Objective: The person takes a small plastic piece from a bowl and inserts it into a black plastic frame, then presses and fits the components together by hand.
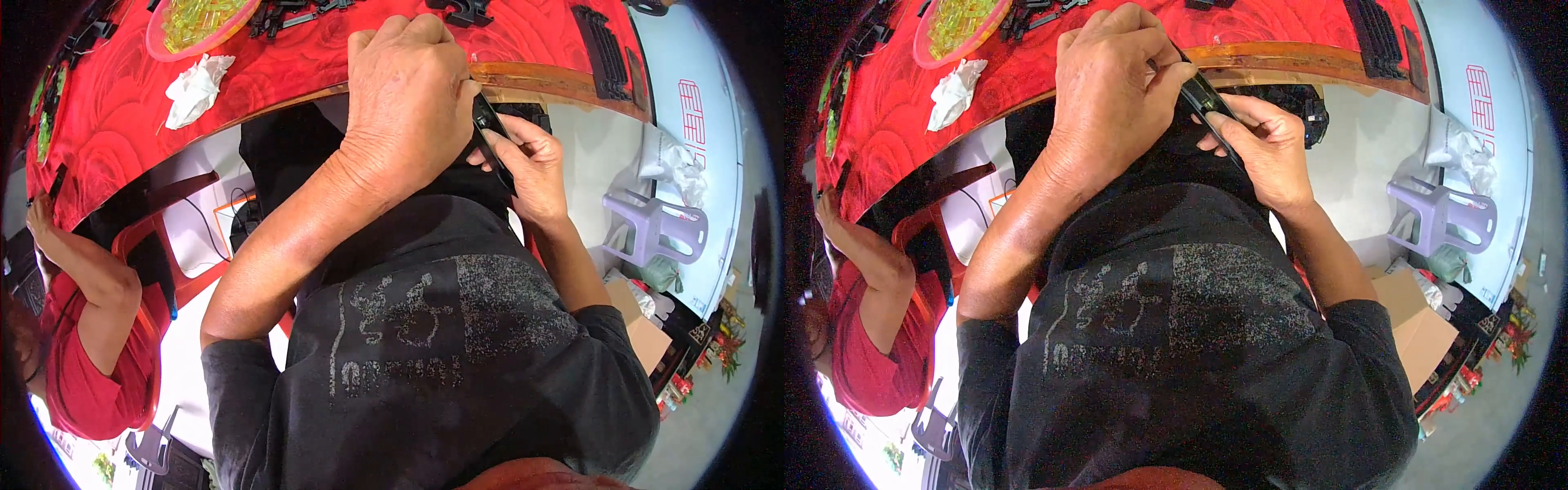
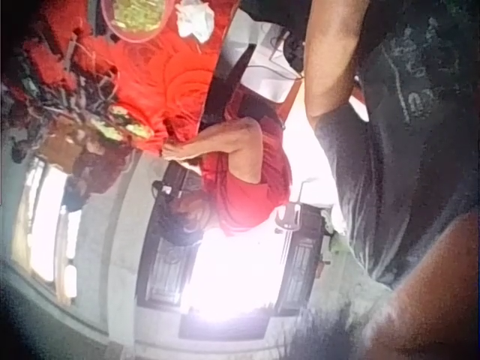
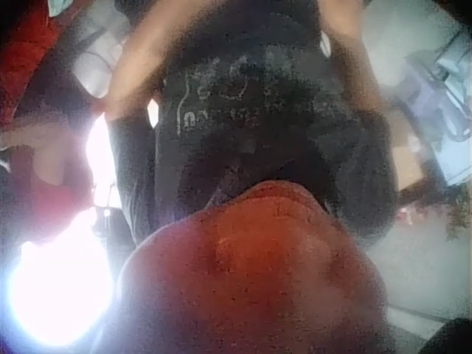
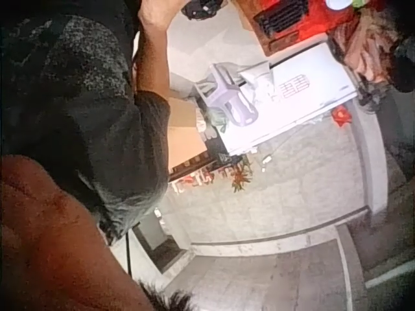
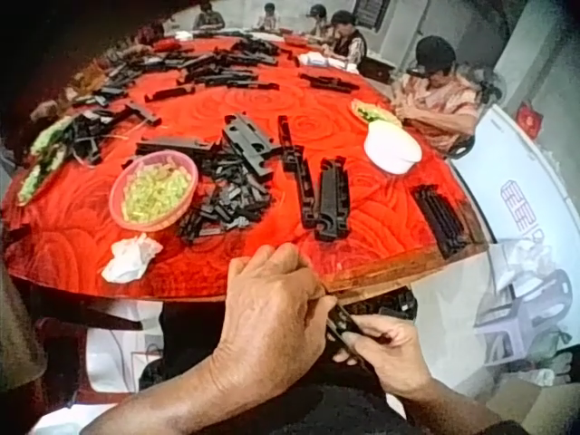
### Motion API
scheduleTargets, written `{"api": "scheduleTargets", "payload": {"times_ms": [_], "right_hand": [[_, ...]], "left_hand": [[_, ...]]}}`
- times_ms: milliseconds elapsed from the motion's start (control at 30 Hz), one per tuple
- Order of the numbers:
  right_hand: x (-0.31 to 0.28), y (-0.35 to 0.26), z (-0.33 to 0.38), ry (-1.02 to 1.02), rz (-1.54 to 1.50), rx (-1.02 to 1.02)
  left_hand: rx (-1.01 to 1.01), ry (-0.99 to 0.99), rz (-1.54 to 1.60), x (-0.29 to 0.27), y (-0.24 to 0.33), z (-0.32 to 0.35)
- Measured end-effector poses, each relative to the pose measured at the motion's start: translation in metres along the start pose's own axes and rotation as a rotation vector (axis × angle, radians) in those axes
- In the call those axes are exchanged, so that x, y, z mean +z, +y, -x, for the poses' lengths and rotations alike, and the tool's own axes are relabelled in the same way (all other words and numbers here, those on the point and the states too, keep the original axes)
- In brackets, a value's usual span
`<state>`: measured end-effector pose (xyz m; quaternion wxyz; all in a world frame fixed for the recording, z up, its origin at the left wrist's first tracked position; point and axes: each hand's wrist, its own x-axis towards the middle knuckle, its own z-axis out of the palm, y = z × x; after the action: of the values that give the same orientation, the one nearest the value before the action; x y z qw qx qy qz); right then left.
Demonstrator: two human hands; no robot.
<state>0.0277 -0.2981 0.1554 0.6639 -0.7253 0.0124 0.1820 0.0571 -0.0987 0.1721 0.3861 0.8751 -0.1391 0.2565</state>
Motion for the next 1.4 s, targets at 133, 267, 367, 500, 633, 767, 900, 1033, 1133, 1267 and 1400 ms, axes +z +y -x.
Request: {"api": "scheduleTargets", "payload": {"times_ms": [133, 267, 367, 500, 633, 767, 900, 1033, 1133, 1267, 1400], "right_hand": [[-0.008, 0.001, 0.002, -0.04, -0.045, -0.016], [-0.013, -0.003, 0.001, -0.079, -0.111, 0.035], [-0.015, -0.004, 0.003, -0.078, -0.113, 0.071], [-0.016, -0.003, 0.003, -0.058, -0.062, 0.048], [-0.017, -0.005, 0.004, -0.038, -0.025, 0.042], [-0.016, -0.004, 0.004, -0.025, -0.024, 0.042], [-0.015, -0.001, 0.004, -0.015, -0.039, 0.03], [-0.013, -0.003, 0.003, -0.027, -0.034, 0.016], [-0.012, -0.002, 0.003, -0.023, -0.025, 0.003], [-0.01, -0.004, 0.004, 0.01, -0.031, 0.017], [-0.009, -0.005, 0.003, -0.004, -0.007, -0.01]], "left_hand": [[0.014, 0.008, 0.028, 0.0, 0.003, -0.001], [-0.008, -0.028, 0.019, -0.002, 0.006, 0.0], [-0.021, -0.057, 0.031, 0.002, 0.008, 0.002], [-0.043, -0.118, 0.022, 0.004, 0.011, 0.003], [-0.044, -0.113, 0.008, 0.006, 0.015, 0.002], [-0.043, -0.113, -0.001, 0.007, 0.015, 0.003], [-0.048, -0.113, 0.004, 0.007, 0.015, 0.003], [-0.047, -0.107, 0.002, 0.007, 0.015, 0.003], [-0.045, -0.099, -0.005, 0.007, 0.016, 0.004], [-0.035, -0.11, -0.021, 0.005, 0.017, 0.003], [-0.024, -0.121, -0.044, 0.003, 0.017, 0.001]]}}
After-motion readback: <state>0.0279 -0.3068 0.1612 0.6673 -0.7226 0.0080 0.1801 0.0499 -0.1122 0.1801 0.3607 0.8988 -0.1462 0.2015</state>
